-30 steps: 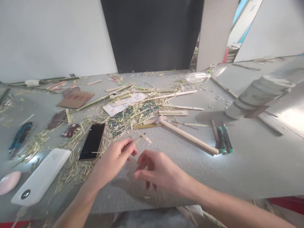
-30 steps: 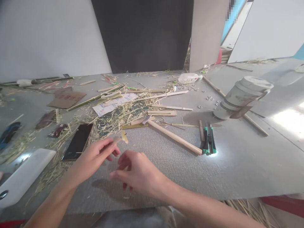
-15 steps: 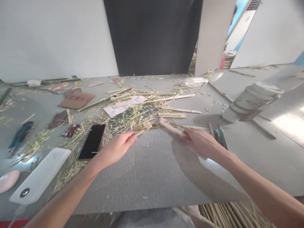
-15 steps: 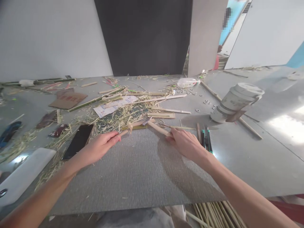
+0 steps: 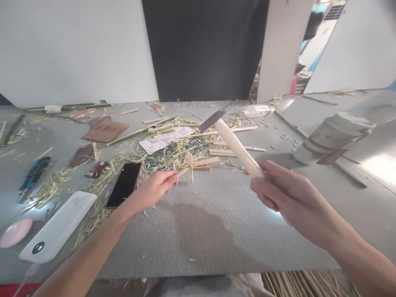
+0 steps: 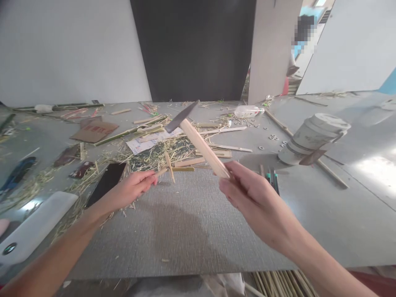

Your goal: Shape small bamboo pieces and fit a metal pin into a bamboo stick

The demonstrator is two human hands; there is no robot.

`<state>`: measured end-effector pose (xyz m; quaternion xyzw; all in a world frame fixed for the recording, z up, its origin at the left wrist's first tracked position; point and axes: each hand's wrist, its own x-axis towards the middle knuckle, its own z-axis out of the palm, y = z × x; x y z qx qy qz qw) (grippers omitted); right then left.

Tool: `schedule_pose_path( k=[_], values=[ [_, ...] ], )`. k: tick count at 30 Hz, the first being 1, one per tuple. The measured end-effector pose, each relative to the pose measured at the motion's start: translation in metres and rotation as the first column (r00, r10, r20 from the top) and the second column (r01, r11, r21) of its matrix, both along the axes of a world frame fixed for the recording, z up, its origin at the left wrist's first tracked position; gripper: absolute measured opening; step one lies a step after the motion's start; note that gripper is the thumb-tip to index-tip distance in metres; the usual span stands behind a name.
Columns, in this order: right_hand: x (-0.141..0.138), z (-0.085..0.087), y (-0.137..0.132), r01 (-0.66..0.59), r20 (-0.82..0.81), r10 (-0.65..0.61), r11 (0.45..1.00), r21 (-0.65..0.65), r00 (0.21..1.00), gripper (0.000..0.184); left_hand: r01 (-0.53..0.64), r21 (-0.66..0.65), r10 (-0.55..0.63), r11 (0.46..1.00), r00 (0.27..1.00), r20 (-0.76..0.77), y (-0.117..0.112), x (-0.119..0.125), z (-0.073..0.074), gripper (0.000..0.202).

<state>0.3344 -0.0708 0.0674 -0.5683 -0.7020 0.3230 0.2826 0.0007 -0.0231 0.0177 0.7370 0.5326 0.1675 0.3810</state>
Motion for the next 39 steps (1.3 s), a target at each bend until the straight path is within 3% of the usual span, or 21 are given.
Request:
schedule_pose_path(
  k=[3, 11, 14, 17, 21, 26, 31, 36, 39],
  values=[
    [-0.009, 0.004, -0.007, -0.054, 0.001, 0.054, 0.999, -0.005, 0.999, 0.042, 0.028, 0.026, -0.027, 0.999, 0.999, -0.03, -0.001, -0.001, -0.003, 0.035],
    [-0.03, 0.004, -0.022, -0.151, 0.197, 0.114, 0.971, 0.185, 0.974, 0.026, 0.021, 0.187, 0.006, 0.982, 0.989, -0.144, -0.015, -0.004, 0.007, 0.041],
    [-0.035, 0.004, -0.031, -0.204, 0.269, 0.131, 0.943, 0.265, 0.954, 0.022, 0.019, 0.192, 0.014, 0.981, 0.985, -0.17, -0.018, -0.005, 0.01, 0.04],
    [-0.037, -0.001, -0.038, -0.252, 0.351, 0.122, 0.902, 0.352, 0.928, 0.031, 0.015, 0.215, 0.028, 0.976, 0.98, -0.199, -0.021, -0.003, 0.01, 0.038],
    [-0.034, -0.011, -0.042, -0.275, 0.442, 0.107, 0.901, 0.336, 0.89, 0.038, 0.047, 0.261, 0.011, 0.964, 0.976, -0.219, -0.022, 0.001, 0.01, 0.041],
    [-0.033, -0.014, -0.052, -0.189, 0.396, 0.024, 0.905, 0.382, 0.918, 0.047, 0.057, 0.347, 0.029, 0.936, 0.971, -0.238, -0.023, 0.001, 0.007, 0.04],
    [-0.038, -0.013, -0.059, -0.224, 0.437, 0.073, 0.925, 0.306, 0.897, 0.052, 0.088, 0.36, 0.012, 0.929, 0.964, -0.266, -0.022, -0.001, -0.004, 0.038],
    [-0.035, -0.026, -0.062, -0.228, 0.446, 0.014, 0.874, 0.43, 0.895, 0.055, 0.092, 0.395, 0.043, 0.914, 0.947, -0.318, -0.023, 0.001, -0.008, 0.039],
    [-0.031, -0.032, -0.061, -0.281, 0.534, 0.023, 0.869, 0.408, 0.845, 0.051, 0.097, 0.375, 0.037, 0.922, 0.941, -0.336, -0.022, 0.004, -0.008, 0.04]
  ],
)
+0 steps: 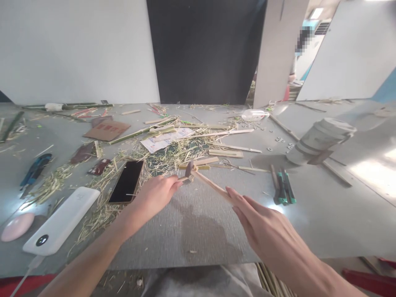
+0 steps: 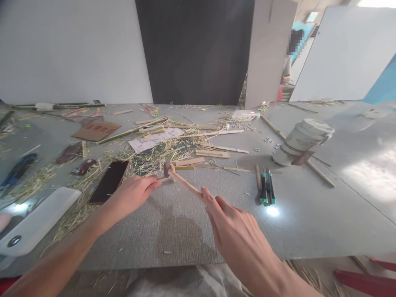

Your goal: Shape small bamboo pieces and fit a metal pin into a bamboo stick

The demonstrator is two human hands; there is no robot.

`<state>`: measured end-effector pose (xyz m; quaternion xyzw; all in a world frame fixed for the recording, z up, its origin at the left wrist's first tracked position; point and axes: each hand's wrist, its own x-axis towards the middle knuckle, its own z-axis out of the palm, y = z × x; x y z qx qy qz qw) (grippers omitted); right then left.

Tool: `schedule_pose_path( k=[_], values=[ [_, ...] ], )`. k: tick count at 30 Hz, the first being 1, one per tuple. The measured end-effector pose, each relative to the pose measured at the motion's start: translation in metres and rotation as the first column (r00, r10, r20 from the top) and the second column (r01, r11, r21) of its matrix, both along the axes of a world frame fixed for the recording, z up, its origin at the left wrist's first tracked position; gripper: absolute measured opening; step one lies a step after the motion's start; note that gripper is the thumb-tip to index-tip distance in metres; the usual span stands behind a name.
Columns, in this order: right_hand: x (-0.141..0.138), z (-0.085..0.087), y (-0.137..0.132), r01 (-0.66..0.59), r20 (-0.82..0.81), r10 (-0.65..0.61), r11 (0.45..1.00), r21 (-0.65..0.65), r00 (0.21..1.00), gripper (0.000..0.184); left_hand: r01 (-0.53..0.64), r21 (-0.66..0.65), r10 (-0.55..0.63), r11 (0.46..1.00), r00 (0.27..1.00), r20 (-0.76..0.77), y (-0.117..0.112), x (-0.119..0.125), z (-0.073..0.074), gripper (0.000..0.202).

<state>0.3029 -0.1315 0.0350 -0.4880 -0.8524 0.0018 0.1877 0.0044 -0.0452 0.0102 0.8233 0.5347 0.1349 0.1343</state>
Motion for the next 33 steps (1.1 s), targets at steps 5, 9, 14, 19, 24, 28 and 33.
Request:
schedule_pose_path(
  k=[5, 9, 14, 19, 24, 28, 33],
  values=[
    [-0.002, 0.005, 0.002, 0.061, -0.162, -0.043, 0.992, 0.107, 0.986, 0.051, -0.004, 0.032, 0.004, 0.999, 1.0, 0.009, 0.007, 0.002, 0.002, 0.038],
    [-0.003, -0.003, 0.009, 0.025, -0.026, -0.024, 0.999, 0.047, 0.999, 0.046, 0.005, 0.014, -0.005, 1.0, 1.0, -0.017, 0.011, 0.002, 0.004, 0.04],
    [-0.004, -0.009, 0.011, 0.039, -0.173, -0.013, 0.988, 0.147, 0.985, 0.048, -0.033, -0.058, 0.025, 0.998, 0.992, -0.126, 0.009, 0.004, 0.006, 0.041],
    [-0.004, -0.016, 0.011, 0.024, -0.046, -0.022, 0.998, 0.056, 0.999, 0.041, -0.035, -0.085, 0.018, 0.996, 0.979, -0.202, 0.009, 0.005, 0.005, 0.04],
    [-0.008, -0.021, 0.01, 0.062, -0.174, -0.043, 0.992, 0.11, 0.984, 0.044, -0.045, -0.061, 0.031, 0.997, 0.975, -0.219, 0.009, 0.006, 0.003, 0.041],
    [-0.009, -0.027, 0.013, 0.035, -0.058, -0.032, 0.998, 0.059, 0.998, 0.04, -0.049, -0.073, 0.031, 0.996, 0.971, -0.237, 0.009, 0.005, 0.001, 0.038],
    [-0.009, -0.028, 0.014, 0.055, -0.111, -0.045, 0.995, 0.088, 0.993, 0.042, -0.037, -0.057, 0.024, 0.998, 0.977, -0.214, 0.009, 0.003, -0.001, 0.039]
  ],
)
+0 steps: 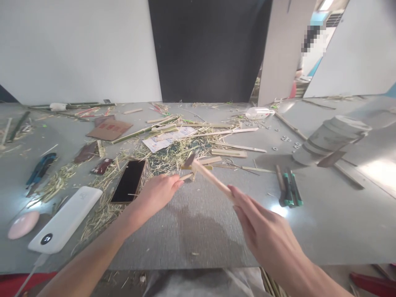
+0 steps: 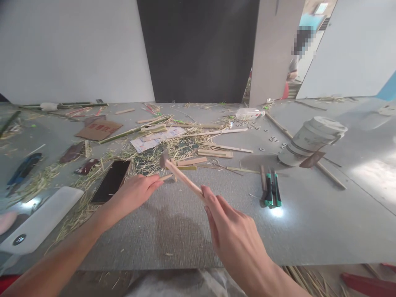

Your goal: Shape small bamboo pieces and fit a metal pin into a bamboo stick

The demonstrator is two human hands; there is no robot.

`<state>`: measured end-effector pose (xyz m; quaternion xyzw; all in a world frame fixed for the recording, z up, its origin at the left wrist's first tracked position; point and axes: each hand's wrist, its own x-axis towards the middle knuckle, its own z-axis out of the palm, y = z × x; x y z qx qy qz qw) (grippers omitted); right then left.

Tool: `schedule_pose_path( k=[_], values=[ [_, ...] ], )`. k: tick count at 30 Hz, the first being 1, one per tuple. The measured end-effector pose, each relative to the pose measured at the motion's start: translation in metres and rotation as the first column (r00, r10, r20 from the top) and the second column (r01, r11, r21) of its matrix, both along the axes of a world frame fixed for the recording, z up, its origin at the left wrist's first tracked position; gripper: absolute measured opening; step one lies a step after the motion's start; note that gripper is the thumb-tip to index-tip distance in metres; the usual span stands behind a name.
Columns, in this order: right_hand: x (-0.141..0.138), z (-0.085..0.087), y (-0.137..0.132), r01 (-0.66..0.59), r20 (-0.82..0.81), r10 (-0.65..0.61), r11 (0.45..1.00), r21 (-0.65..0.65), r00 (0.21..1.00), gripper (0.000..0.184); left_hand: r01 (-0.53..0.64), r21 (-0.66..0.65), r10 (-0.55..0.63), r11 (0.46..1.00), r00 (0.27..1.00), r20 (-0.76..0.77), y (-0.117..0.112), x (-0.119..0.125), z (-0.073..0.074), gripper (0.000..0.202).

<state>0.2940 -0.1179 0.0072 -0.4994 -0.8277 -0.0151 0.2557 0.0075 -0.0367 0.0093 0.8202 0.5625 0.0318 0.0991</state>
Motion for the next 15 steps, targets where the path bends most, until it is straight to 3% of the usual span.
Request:
schedule_pose_path(
  k=[3, 6, 10, 15],
  values=[
    [-0.0004, 0.0006, 0.0013, -0.009, 0.067, 0.011, 0.999, -0.036, 0.998, 0.039, -0.002, -0.022, 0.002, 1.0, 1.0, 0.001, 0.0004, -0.0004, -0.0011, 0.038],
    [-0.0018, -0.0006, 0.0029, 0.034, -0.02, -0.034, 0.999, -0.012, 0.999, 0.041, -0.017, -0.027, 0.016, 0.999, 1.0, -0.021, 0.0007, -0.0005, -0.0008, 0.038],
    [-0.0024, -0.0044, 0.0043, -0.019, 0.047, 0.021, 0.999, -0.037, 0.999, 0.036, -0.008, -0.043, 0.008, 0.999, 1.0, 0.009, 0.0005, -0.0006, 0.0003, 0.037],
    [-0.0017, -0.0036, 0.0031, 0.014, -0.041, -0.015, 1.0, -0.024, 0.999, 0.04, -0.023, -0.038, 0.021, 0.999, 0.999, -0.045, 0.0003, -0.0003, 0.0003, 0.038]
  ],
)
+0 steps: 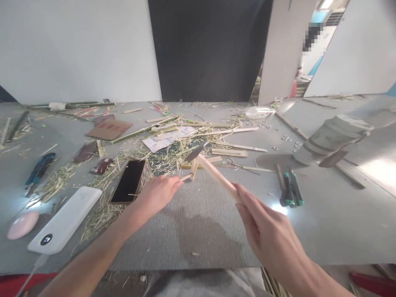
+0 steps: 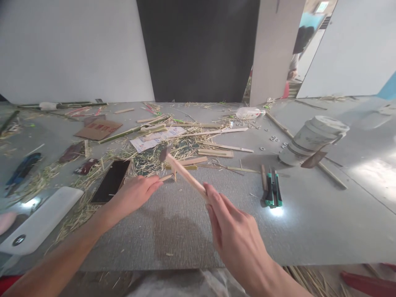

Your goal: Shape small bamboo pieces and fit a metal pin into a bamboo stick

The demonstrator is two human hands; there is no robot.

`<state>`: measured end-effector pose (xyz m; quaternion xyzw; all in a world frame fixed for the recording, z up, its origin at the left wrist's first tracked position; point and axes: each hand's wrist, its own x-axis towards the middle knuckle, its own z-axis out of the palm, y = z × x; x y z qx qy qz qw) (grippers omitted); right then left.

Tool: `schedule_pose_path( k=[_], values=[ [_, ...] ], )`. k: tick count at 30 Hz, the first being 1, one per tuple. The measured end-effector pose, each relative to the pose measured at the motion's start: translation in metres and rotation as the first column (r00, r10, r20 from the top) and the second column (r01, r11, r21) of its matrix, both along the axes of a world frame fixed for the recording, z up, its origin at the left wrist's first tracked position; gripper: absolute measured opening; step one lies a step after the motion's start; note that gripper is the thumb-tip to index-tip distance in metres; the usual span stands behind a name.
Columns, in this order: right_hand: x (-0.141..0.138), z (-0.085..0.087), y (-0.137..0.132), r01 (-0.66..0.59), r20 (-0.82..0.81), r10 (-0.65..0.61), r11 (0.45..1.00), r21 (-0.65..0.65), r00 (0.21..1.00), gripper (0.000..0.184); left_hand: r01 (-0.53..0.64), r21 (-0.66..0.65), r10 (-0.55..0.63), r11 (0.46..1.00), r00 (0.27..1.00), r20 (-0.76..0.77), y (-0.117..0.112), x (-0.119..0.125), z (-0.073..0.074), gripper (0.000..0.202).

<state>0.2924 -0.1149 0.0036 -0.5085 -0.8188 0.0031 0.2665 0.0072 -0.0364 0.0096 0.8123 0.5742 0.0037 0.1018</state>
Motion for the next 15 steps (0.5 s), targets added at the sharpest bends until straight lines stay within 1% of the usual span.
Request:
schedule_pose_path(
  k=[3, 6, 7, 10, 12, 15],
  values=[
    [0.0, -0.001, 0.0, -0.04, 0.067, 0.043, 0.998, -0.049, 0.997, 0.039, 0.012, -0.005, -0.012, 1.0, 1.0, 0.003, 0.0, 0.0, -0.001, 0.039],
    [0.001, -0.004, 0.001, 0.009, -0.017, -0.01, 0.999, -0.033, 1.0, 0.042, 0.008, -0.005, -0.008, 1.0, 1.0, 0.0, 0.0, -0.002, -0.004, 0.041],
    [0.001, -0.006, 0.001, 0.009, -0.018, -0.009, 1.0, -0.025, 1.0, 0.042, 0.013, -0.006, -0.013, 1.0, 1.0, -0.007, 0.0, -0.003, -0.006, 0.042],
    [0.003, -0.01, 0.001, -0.037, 0.111, 0.048, 0.995, -0.095, 0.993, 0.043, 0.033, -0.021, -0.034, 0.999, 0.999, -0.033, -0.001, -0.006, -0.012, 0.041],
    [0.004, -0.007, 0.001, -0.025, 0.101, 0.038, 0.992, -0.125, 0.994, 0.043, 0.034, -0.033, -0.035, 0.999, 0.998, -0.045, -0.001, -0.007, -0.015, 0.04],
    [0.003, 0.008, 0.002, 0.015, -0.025, -0.017, 0.998, -0.06, 1.0, 0.042, 0.021, -0.029, -0.023, 0.999, 0.998, -0.05, -0.001, -0.007, -0.017, 0.041]
  ],
)
